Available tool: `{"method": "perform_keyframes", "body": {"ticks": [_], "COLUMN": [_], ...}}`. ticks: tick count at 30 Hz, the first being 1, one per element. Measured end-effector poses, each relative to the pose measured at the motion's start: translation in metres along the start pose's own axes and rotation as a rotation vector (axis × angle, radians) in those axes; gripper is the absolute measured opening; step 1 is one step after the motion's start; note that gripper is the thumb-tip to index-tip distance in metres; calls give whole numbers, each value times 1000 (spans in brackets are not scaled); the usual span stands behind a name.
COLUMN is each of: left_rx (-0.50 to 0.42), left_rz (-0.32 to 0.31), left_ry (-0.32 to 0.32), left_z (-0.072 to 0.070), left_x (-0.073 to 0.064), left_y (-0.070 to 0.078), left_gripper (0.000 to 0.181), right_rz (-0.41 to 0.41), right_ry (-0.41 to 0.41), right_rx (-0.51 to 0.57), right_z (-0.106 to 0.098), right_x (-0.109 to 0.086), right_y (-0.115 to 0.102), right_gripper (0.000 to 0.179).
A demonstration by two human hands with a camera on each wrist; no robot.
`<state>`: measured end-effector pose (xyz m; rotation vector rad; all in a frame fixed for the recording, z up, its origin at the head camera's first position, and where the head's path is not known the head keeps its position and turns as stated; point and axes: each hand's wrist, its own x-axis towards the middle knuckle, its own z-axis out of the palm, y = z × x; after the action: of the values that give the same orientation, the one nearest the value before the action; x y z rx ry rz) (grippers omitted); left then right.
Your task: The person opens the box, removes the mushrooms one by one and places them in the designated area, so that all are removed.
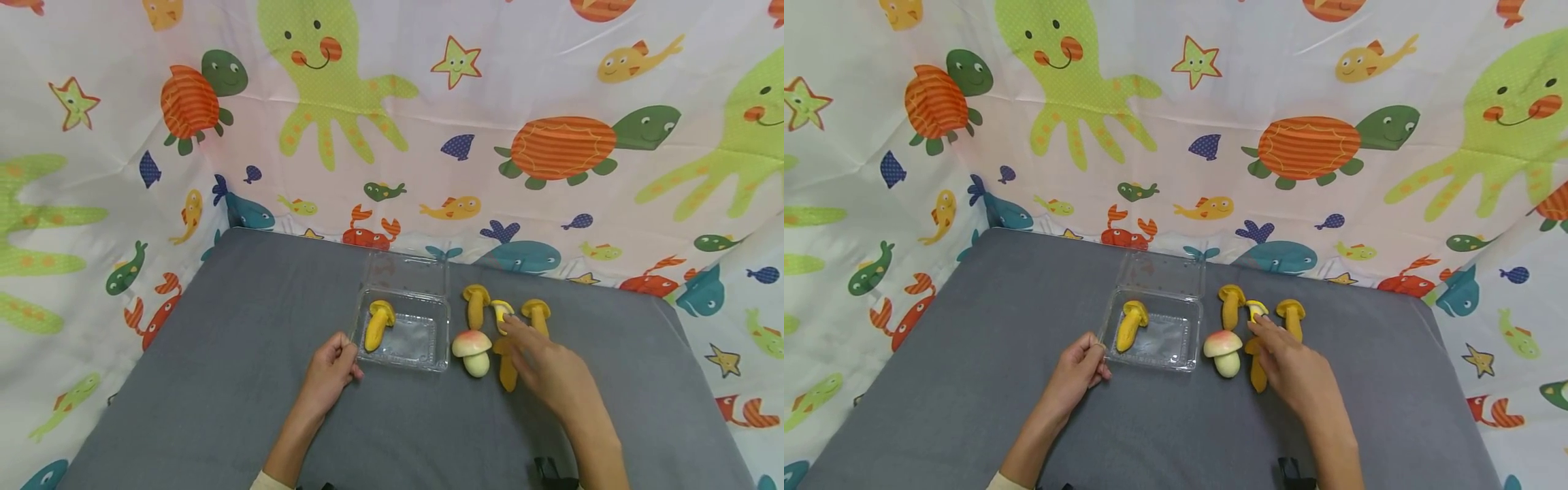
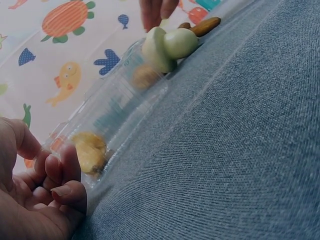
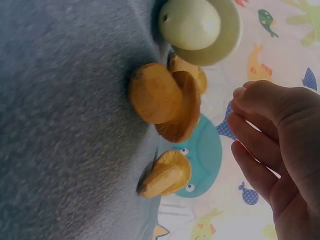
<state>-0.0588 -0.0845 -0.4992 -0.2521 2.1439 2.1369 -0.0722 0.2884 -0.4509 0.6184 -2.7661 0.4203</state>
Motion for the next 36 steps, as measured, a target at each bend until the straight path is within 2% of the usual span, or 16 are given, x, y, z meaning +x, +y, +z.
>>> {"method": "perform_keyframes", "body": {"ticks": [6, 10, 19, 26, 36], "left_rx": [6, 3, 9, 9, 14], "left_rz": [12, 13, 19, 13, 6], "left_ry": [-6, -6, -5, -5, -3], "left_z": [0, 0, 1, 3, 1], "left_x": [2, 2, 6, 7, 3], "left_y": [-1, -2, -1, 0, -2], "left_gripper": [21, 22, 21, 20, 21], "right_rz": [-9, 12, 35, 5, -25], "right_ry": [55, 63, 76, 96, 48], "right_rx": [6, 18, 58, 131, 210], "right_z": [-4, -7, -12, -6, 8], "right_x": [6, 11, 32, 43, 54], "right_y": [-5, -12, -35, -49, -74], "right_gripper": [61, 61, 49, 46, 43]}}
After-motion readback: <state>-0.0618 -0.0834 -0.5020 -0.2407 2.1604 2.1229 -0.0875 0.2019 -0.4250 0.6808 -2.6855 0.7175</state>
